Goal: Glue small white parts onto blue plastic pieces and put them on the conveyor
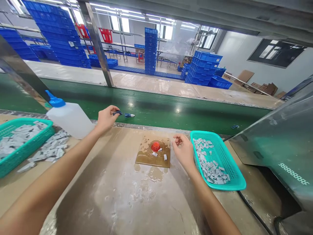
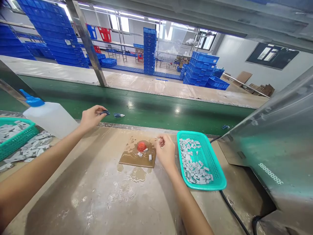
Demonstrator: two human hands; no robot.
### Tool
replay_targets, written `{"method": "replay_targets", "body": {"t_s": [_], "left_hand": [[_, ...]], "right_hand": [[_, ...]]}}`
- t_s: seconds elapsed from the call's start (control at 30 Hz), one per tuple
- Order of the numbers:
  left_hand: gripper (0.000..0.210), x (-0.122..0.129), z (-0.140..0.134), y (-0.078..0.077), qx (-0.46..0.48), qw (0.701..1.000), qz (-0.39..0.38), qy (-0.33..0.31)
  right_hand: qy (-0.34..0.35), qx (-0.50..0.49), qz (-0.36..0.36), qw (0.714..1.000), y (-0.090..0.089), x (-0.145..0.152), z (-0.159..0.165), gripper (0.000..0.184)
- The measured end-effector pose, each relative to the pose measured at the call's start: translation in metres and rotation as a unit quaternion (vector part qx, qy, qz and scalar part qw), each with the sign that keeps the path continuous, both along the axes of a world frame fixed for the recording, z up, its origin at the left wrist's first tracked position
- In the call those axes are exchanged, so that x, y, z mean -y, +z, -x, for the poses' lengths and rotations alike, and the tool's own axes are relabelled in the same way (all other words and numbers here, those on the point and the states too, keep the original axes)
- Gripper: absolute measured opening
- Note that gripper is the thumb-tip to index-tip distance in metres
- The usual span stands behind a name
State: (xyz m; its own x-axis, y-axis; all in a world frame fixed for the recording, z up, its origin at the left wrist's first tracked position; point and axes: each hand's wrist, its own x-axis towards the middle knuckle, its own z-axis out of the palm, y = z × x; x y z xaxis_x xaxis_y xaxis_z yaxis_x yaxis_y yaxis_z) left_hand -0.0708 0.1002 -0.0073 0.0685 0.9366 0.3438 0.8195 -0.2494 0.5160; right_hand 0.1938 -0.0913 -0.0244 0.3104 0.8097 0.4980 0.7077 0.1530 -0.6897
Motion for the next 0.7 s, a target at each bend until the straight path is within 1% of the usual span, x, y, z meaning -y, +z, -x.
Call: {"method": "replay_targets", "body": {"t_s": [0.03, 0.1, 0.17, 0.2, 0.23, 0.27, 0.33, 0.37, 0.43, 0.5, 0.57, 0.63, 0.7], "left_hand": [[0.027, -0.008, 0.001, -0.002, -0.021, 1.0, -0.01, 0.006], [0.03, -0.021, -0.001, -0.008, -0.063, 0.998, -0.022, 0.013], [0.037, -0.028, -0.006, -0.015, -0.086, 0.996, -0.027, -0.014], [0.041, -0.029, -0.01, -0.018, -0.092, 0.995, -0.024, -0.038], [0.042, -0.03, -0.013, -0.021, -0.097, 0.993, -0.014, -0.064], [0.042, -0.03, -0.015, -0.023, -0.099, 0.991, 0.001, -0.087], [0.035, -0.028, -0.019, -0.025, -0.083, 0.99, 0.03, -0.105], [0.03, -0.024, -0.021, -0.025, -0.068, 0.991, 0.039, -0.106], [0.021, -0.014, -0.025, -0.021, -0.025, 0.993, 0.049, -0.107], [0.016, 0.002, -0.034, -0.017, 0.033, 0.991, 0.054, -0.115], [0.018, 0.022, -0.046, -0.012, 0.107, 0.984, 0.064, -0.125], [0.019, 0.044, -0.058, -0.008, 0.191, 0.968, 0.093, -0.133], [0.018, 0.065, -0.068, -0.003, 0.272, 0.94, 0.146, -0.148]], "right_hand": [[0.007, 0.001, -0.002, 1.0, 0.008, 0.004, -0.001, 0.013], [0.021, 0.036, 0.006, 0.999, 0.025, 0.016, -0.01, 0.016], [0.021, 0.108, 0.039, 0.993, 0.034, 0.029, -0.031, 0.021], [0.007, 0.151, 0.074, 0.986, 0.036, 0.036, -0.045, 0.022], [-0.01, 0.198, 0.122, 0.973, 0.035, 0.042, -0.06, 0.023], [-0.031, 0.241, 0.181, 0.953, 0.031, 0.047, -0.075, 0.025], [-0.069, 0.306, 0.294, 0.903, 0.02, 0.056, -0.1, 0.034], [-0.063, 0.318, 0.337, 0.884, 0.014, 0.059, -0.108, 0.038], [-0.056, 0.325, 0.38, 0.864, 0.003, 0.062, -0.116, 0.038], [-0.053, 0.317, 0.389, 0.863, -0.003, 0.062, -0.116, 0.032], [-0.049, 0.314, 0.389, 0.865, -0.004, 0.061, -0.112, 0.025], [-0.039, 0.322, 0.386, 0.864, 0.0, 0.06, -0.11, 0.023], [-0.031, 0.316, 0.389, 0.865, 0.004, 0.062, -0.111, 0.023]]}}
